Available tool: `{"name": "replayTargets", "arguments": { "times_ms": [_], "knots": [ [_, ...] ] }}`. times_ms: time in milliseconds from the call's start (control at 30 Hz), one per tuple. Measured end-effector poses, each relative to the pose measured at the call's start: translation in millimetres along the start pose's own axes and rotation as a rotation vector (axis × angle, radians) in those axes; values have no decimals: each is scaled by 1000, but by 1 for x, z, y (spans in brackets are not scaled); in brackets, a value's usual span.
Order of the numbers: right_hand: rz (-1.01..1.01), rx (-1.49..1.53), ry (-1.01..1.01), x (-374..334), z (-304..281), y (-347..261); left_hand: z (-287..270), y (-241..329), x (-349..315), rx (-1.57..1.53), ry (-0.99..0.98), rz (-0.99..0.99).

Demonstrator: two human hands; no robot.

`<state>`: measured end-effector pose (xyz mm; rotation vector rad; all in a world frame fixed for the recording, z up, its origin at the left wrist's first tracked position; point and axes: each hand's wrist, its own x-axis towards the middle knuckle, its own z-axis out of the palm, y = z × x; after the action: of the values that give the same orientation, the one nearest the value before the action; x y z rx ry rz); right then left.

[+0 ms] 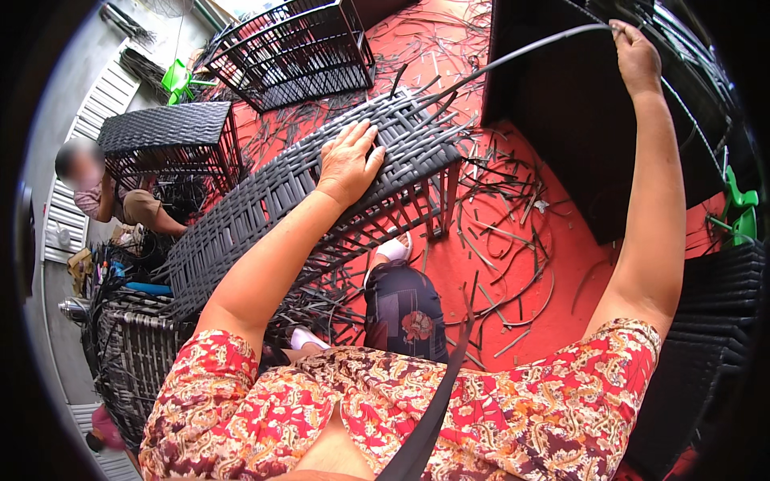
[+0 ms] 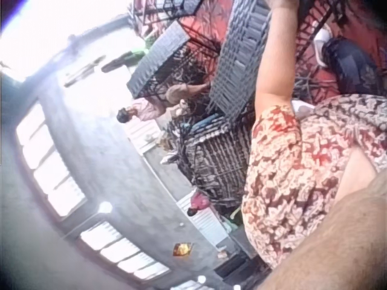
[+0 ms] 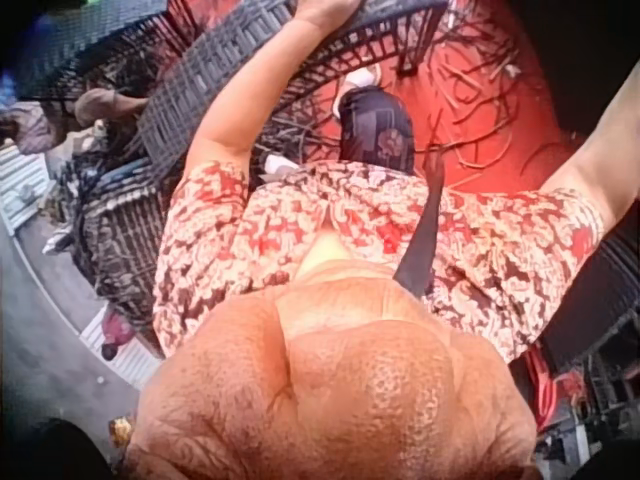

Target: The person weaves black synthetic rattan strips into a rectangular furniture frame, threading the strips through the vertical supports by hand. The person repeatedly pulls the strips tight and adjusts the weave pattern to maintain uniformity.

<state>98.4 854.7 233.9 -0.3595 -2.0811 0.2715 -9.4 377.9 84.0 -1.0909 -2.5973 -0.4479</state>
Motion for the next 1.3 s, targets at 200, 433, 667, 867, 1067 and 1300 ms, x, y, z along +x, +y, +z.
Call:
{"name": "replayTargets", "arguments": {
  "times_ms": [200, 433, 667, 867, 1067, 1300],
  "knots": [
    [-283, -129, -109, 14, -31, -139, 6, 2, 5, -19, 17, 4],
    [-106, -371, -422, -10, 21, -161, 1, -6, -1, -9, -9, -49],
    [492, -28, -580, -26, 25, -84, 3, 1, 1, -33, 6, -9],
    [200, 796, -439, -9, -14, -202, 12, -1, 2, -6, 44, 0],
    [-151, 678, -791, -46, -26, -321, 3, -16, 3, -256, 103, -38],
    [-733, 209, -454, -135, -12, -353, -34, 26, -38, -1770, -20, -137]
  ]
}}
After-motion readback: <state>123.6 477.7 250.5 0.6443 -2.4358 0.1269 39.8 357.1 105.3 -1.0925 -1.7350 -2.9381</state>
